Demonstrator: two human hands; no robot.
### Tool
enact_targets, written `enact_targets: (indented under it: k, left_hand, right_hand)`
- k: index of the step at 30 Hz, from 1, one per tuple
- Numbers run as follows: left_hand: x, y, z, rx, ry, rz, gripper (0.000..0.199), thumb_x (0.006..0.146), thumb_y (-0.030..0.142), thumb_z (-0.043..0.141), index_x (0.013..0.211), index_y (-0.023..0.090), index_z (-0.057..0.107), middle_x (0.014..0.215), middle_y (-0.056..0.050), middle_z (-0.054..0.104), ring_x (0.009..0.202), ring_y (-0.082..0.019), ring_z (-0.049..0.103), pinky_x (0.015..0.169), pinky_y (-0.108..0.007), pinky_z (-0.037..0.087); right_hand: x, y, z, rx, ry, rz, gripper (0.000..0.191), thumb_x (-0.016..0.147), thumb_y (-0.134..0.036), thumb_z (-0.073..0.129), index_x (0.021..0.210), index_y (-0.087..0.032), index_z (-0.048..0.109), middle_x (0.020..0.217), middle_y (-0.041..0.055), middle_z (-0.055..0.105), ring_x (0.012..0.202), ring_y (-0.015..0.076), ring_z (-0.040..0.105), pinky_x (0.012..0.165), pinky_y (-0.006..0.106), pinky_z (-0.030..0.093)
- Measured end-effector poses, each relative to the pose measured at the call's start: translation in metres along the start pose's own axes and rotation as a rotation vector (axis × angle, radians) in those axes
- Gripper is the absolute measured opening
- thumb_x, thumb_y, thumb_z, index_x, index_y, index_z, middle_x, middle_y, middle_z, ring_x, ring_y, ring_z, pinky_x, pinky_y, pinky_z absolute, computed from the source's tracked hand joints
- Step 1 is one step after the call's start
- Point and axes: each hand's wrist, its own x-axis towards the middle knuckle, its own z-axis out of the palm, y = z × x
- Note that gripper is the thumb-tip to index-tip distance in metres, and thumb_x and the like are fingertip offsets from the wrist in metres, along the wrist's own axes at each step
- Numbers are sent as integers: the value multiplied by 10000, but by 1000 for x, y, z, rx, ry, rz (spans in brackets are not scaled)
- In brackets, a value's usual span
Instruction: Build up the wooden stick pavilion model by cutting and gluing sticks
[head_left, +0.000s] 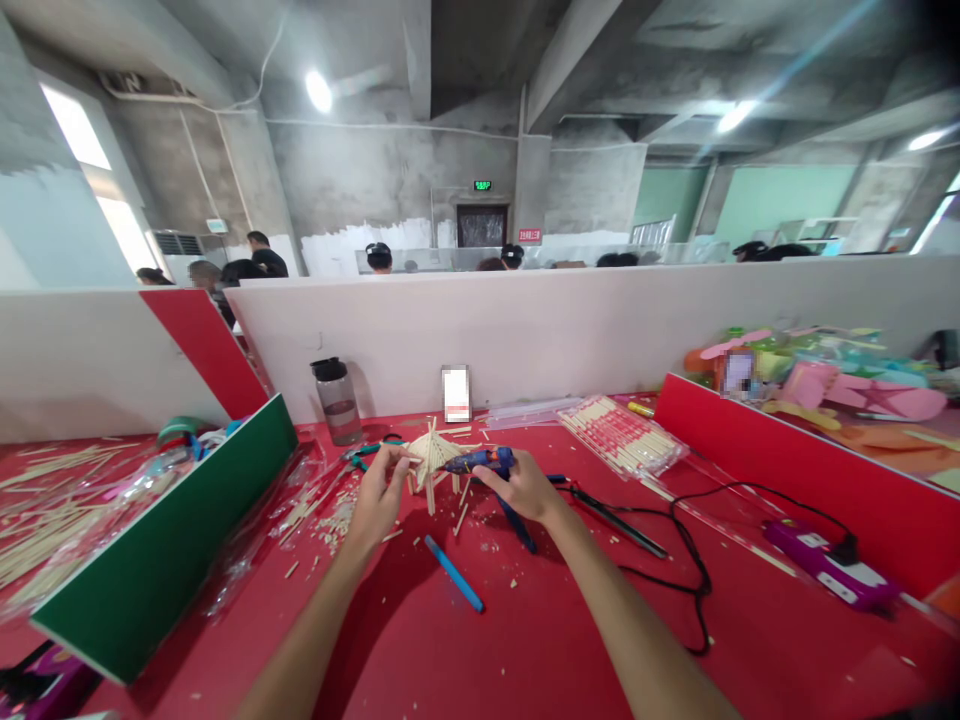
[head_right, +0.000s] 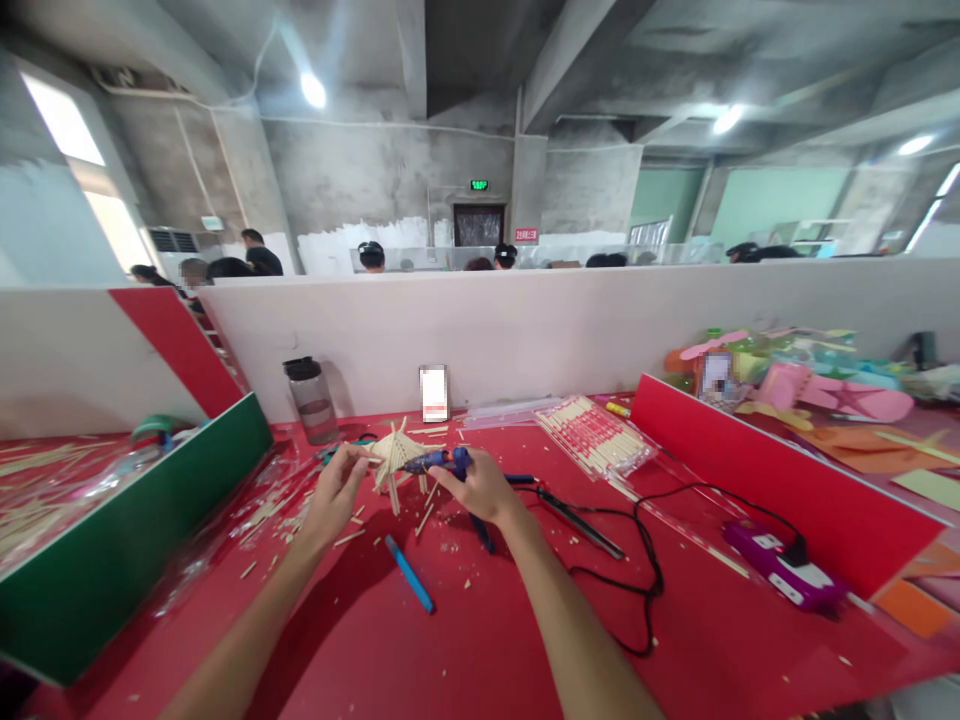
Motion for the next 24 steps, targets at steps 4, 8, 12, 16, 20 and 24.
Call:
enact_targets:
  k: [4, 8, 12, 16, 20, 24]
  left_hand:
    - [0, 2, 0, 7, 3, 0, 185, 963, 371, 498, 912, 209, 571, 885, -16, 612, 850, -181, 589, 796, -278, 452]
    - [0, 2, -1, -2, 1, -1, 193, 961, 379, 500, 908, 207, 569, 877, -20, 616, 850, -187, 595, 789, -286, 457]
    - [0, 1, -1, 2, -1, -1, 196, 963, 380, 492, 918, 206, 571, 892, -26, 623, 876, -196, 603, 801, -295, 456]
    - [0, 1, -1, 22, -7, 4, 191, 969, 368, 482, 919, 207, 573, 893, -25, 611, 865, -192, 593, 799, -294, 451]
    - [0, 2, -1, 12, -14, 3, 179, 975, 356, 480, 921, 211, 570, 891, -16, 601, 858, -184, 586, 798, -287, 445]
    - [0, 1, 0, -6, -17, -4, 169, 979, 350, 482, 929, 213, 566, 903, -12, 601, 875, -181, 587, 813, -286, 440]
  right_hand:
    - [-1, 1, -3, 62, 7, 28, 306, 890, -504, 603, 808, -212, 646, 757, 21, 671, 721, 207, 611, 685, 303, 462]
    - [-3, 0, -1, 103, -2, 31, 312, 870, -503, 629, 793, -205, 574, 733, -12, 584, 679, 166, 541, 629, 266, 417]
    - [-2, 0, 0, 100, 10, 20, 320, 875, -490, 626, 753, -207, 537, 697, -26, 536, 653, 155, 521, 614, 262, 400]
    - [-2, 1, 1, 77, 45, 18, 314, 876, -486, 626, 751, -211, 543, 686, -17, 564, 661, 174, 557, 638, 279, 420]
    - [-2, 1, 5, 81, 45, 25, 295, 873, -484, 631, 778, -211, 569, 726, 4, 619, 691, 190, 591, 661, 289, 443]
    - [-2, 0, 10, 43, 69, 29, 312, 868, -500, 625, 767, -213, 561, 697, -5, 609, 664, 189, 578, 651, 293, 445]
